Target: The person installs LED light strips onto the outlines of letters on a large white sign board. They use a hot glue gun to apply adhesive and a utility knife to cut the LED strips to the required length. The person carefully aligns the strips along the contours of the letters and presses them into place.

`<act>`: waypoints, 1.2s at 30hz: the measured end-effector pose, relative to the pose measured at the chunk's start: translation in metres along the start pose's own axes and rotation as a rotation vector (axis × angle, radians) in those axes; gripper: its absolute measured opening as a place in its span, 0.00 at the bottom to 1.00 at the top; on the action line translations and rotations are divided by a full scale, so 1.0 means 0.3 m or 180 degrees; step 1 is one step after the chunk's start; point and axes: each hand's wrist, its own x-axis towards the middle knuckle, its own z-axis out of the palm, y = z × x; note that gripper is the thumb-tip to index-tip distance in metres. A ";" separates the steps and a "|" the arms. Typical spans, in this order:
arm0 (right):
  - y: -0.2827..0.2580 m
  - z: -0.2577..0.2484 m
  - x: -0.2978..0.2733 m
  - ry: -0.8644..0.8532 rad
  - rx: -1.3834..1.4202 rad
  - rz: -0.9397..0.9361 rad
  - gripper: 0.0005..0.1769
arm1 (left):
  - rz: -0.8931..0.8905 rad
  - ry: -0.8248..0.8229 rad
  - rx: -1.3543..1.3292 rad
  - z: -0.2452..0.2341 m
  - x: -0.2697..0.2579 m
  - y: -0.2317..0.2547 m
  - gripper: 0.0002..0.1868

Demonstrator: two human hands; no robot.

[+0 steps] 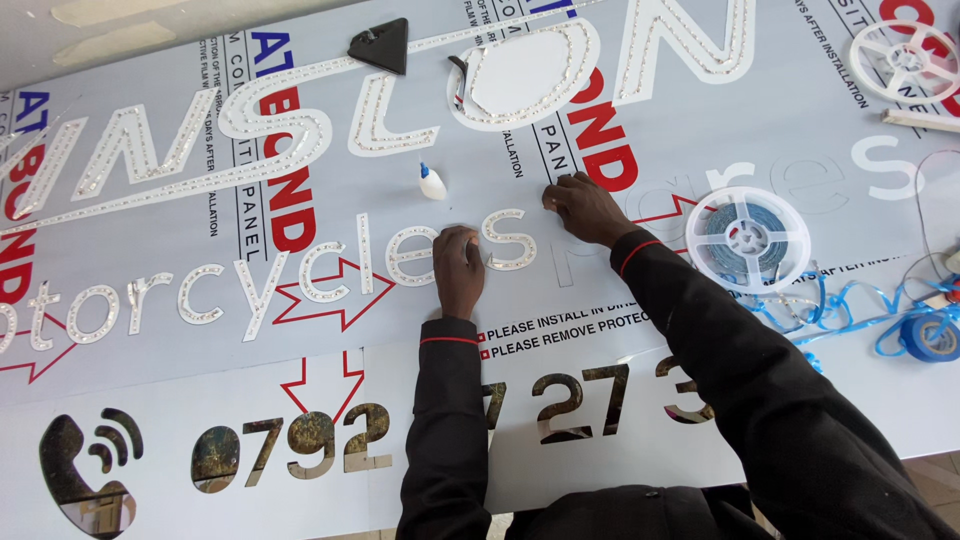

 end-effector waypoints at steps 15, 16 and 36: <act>-0.074 -0.024 0.000 -0.0083 -0.0511 0.0110 0.07 | 0.0150 0.0033 0.0012 -0.009 0.000 0.013 0.09; -0.077 -0.043 -0.026 -0.0061 -0.0513 0.0129 0.07 | 0.0176 0.0020 0.0008 -0.009 -0.004 0.000 0.09; 0.207 -0.222 -0.665 0.1195 0.4297 0.1398 0.14 | 0.0736 -0.1068 -0.1734 0.177 0.097 0.572 0.04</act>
